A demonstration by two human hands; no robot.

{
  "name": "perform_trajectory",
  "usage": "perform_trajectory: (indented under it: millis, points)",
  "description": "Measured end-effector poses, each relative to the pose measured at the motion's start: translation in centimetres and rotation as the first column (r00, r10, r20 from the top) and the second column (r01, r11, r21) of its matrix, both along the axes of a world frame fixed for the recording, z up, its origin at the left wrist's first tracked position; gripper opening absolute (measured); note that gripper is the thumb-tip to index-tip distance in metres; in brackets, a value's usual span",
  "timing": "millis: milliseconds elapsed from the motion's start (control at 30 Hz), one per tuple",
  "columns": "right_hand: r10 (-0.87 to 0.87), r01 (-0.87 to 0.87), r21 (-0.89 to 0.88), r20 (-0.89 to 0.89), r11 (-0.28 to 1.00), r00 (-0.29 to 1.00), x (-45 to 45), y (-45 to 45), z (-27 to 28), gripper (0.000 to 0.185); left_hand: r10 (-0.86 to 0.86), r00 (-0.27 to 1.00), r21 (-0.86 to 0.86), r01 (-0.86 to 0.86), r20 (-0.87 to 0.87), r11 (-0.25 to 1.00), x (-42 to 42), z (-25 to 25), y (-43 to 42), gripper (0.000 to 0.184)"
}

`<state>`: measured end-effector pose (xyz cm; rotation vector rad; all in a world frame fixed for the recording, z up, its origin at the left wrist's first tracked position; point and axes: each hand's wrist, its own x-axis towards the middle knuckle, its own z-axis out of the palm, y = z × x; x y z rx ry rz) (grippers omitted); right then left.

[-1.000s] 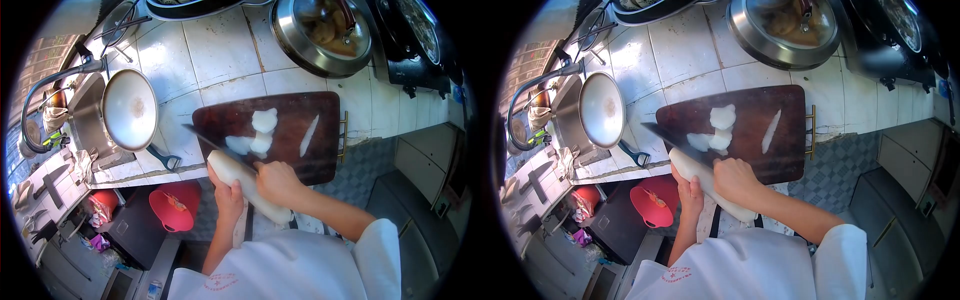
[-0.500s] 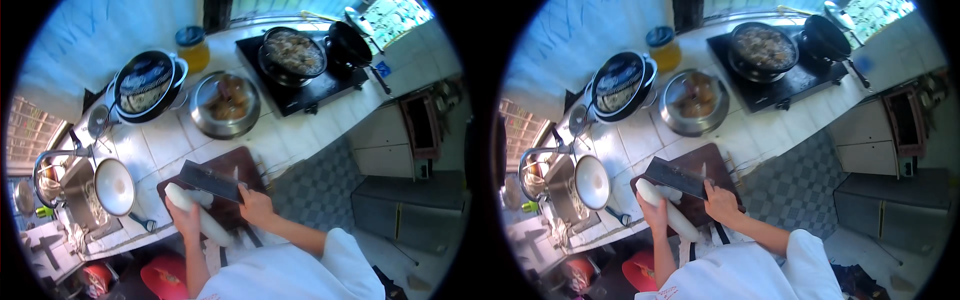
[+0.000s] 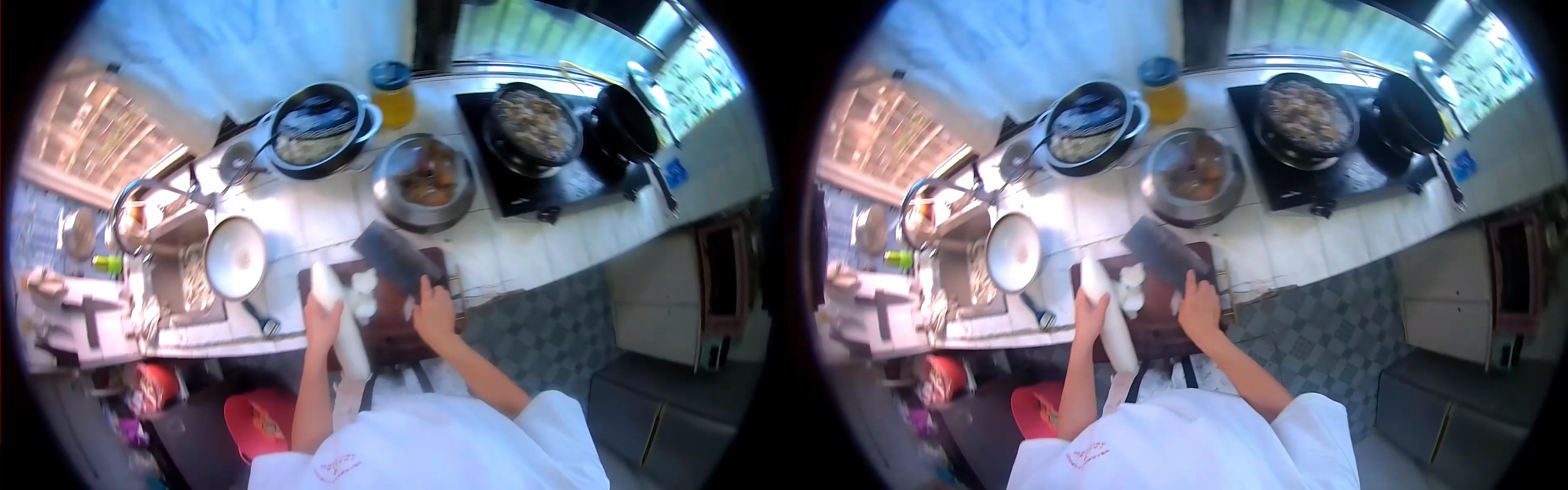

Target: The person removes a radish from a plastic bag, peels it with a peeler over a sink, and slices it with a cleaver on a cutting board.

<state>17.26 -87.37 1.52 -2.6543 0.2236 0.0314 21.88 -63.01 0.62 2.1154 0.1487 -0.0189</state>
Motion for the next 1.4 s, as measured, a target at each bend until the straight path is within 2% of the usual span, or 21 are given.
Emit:
perform_trajectory:
  millis: [33, 100, 167, 233, 267, 300, 333, 367, 433, 500, 533, 633, 700, 800, 900, 967, 1067, 1200, 1333, 1367, 1400]
  points:
    - [0.019, -0.019, -0.023, -0.034, 1.000, 0.999, 0.2, 0.0, 0.5, 0.062, 0.026, 0.994, -0.002, -0.026, -0.110, 1.000, 0.1, 0.7, 0.0, 0.038]
    - [0.048, -0.049, -0.028, -0.010, 0.998, 0.999, 0.4, -0.2, 1.9, 0.060, 0.024, 0.987, -0.140, -0.047, -0.161, 0.989, 0.2, 0.2, 0.6, 0.041]
    - [0.066, -0.066, -0.037, 0.009, 0.997, 0.998, 0.3, -0.2, 2.1, 0.059, 0.081, 0.974, -0.127, -0.109, -0.210, 0.986, -0.1, -1.3, 1.6, 0.047]
    - [0.016, -0.018, 0.010, 0.187, 1.000, 0.982, 0.1, -0.1, 1.8, 0.049, 0.069, 0.973, -0.209, -0.117, -0.221, 0.971, -0.5, -1.2, 2.3, 0.055]
    - [0.021, -0.034, 0.054, 0.229, 0.998, 0.973, -0.2, 0.1, 1.7, 0.034, 0.089, 0.960, -0.194, -0.144, -0.267, 0.970, -0.8, -1.2, 2.6, 0.056]
    - [0.025, -0.037, 0.050, 0.221, 0.998, 0.975, -0.5, 0.7, 1.6, 0.034, 0.105, 0.944, -0.180, -0.167, -0.312, 0.969, -0.8, -0.2, 2.5, 0.057]
    - [0.055, -0.064, 0.041, 0.182, 0.997, 0.982, -0.8, 1.2, 1.5, 0.029, 0.108, 0.901, -0.138, -0.181, -0.419, 0.974, -0.5, 1.9, 2.2, 0.072]
    - [0.084, -0.089, 0.033, 0.143, 0.995, 0.986, -1.1, 1.8, 1.5, 0.024, 0.104, 0.899, -0.145, -0.181, -0.426, 0.973, -0.9, 1.9, 1.7, 0.072]
    - [0.117, -0.110, -0.055, 0.124, 0.992, 0.985, -0.7, 3.5, 2.0, 0.022, 0.068, 0.966, 0.104, -0.044, -0.247, 0.994, -1.4, 1.9, 0.7, 0.095]
    - [0.039, -0.033, -0.163, 0.031, 0.986, 0.999, -0.2, 5.2, 1.8, 0.024, -0.005, 0.916, 0.197, 0.091, -0.401, 0.976, -1.2, 7.8, -1.3, 0.113]
    - [0.002, 0.003, -0.186, 0.024, 0.983, 1.000, 0.3, 6.9, 2.4, 0.027, 0.016, 0.931, 0.184, 0.055, -0.363, 0.981, -1.9, 6.8, -0.5, 0.114]
    - [0.073, -0.064, -0.050, 0.195, 0.997, 0.978, 0.6, 9.2, 3.4, 0.029, 0.154, 0.966, 0.060, -0.144, -0.209, 0.988, -2.6, 4.3, 4.1, 0.089]
    - [0.048, -0.045, -0.016, 0.185, 0.999, 0.982, 0.6, 10.7, 3.8, 0.030, 0.256, 0.964, 0.268, -0.228, -0.074, 0.936, -2.3, 2.6, 9.2, 0.064]
    - [-0.015, 0.014, 0.008, 0.227, 1.000, 0.974, 0.1, 12.5, 4.2, 0.026, 0.409, 0.911, 0.405, -0.393, 0.052, 0.825, -1.0, 0.7, 15.6, 0.057]
    - [-0.071, 0.047, 0.101, 0.252, 0.994, 0.965, -0.5, 15.5, 6.0, 0.021, 0.549, 0.836, 0.402, -0.496, -0.020, 0.770, 1.6, 0.6, 19.5, 0.051]
    - [-0.097, 0.058, 0.159, 0.249, 0.986, 0.964, -1.0, 17.3, 7.0, 0.019, 0.426, 0.809, 0.411, -0.256, -0.404, 0.875, 2.8, 0.7, 20.8, 0.046]
    - [-0.052, -0.010, 0.213, 0.283, 0.977, 0.958, -1.4, 20.3, 8.4, 0.015, 0.356, 0.847, 0.373, -0.207, -0.394, 0.904, 2.9, -0.6, 21.5, 0.042]
    - [-0.019, -0.080, 0.337, 0.280, 0.938, 0.960, -0.5, 23.9, 9.7, 0.012, 0.372, 0.835, 0.283, -0.272, -0.405, 0.920, 1.5, 0.0, 23.1, 0.038]
    - [0.227, -0.337, 0.402, 0.296, 0.852, 0.928, 2.0, 28.5, 9.5, 0.011, 0.491, 0.847, 0.161, -0.465, -0.204, 0.870, -2.6, 2.2, 27.6, 0.036]
    - [0.306, -0.387, 0.390, 0.255, 0.836, 0.917, 2.7, 29.5, 8.7, 0.012, 0.522, 0.833, 0.174, -0.496, -0.183, 0.851, -3.2, 2.7, 29.3, 0.036]
    - [0.381, -0.445, 0.392, 0.233, 0.805, 0.895, 3.4, 30.7, 8.4, 0.013, 0.576, 0.798, 0.093, -0.569, -0.178, 0.817, -4.6, 3.8, 30.8, 0.034]
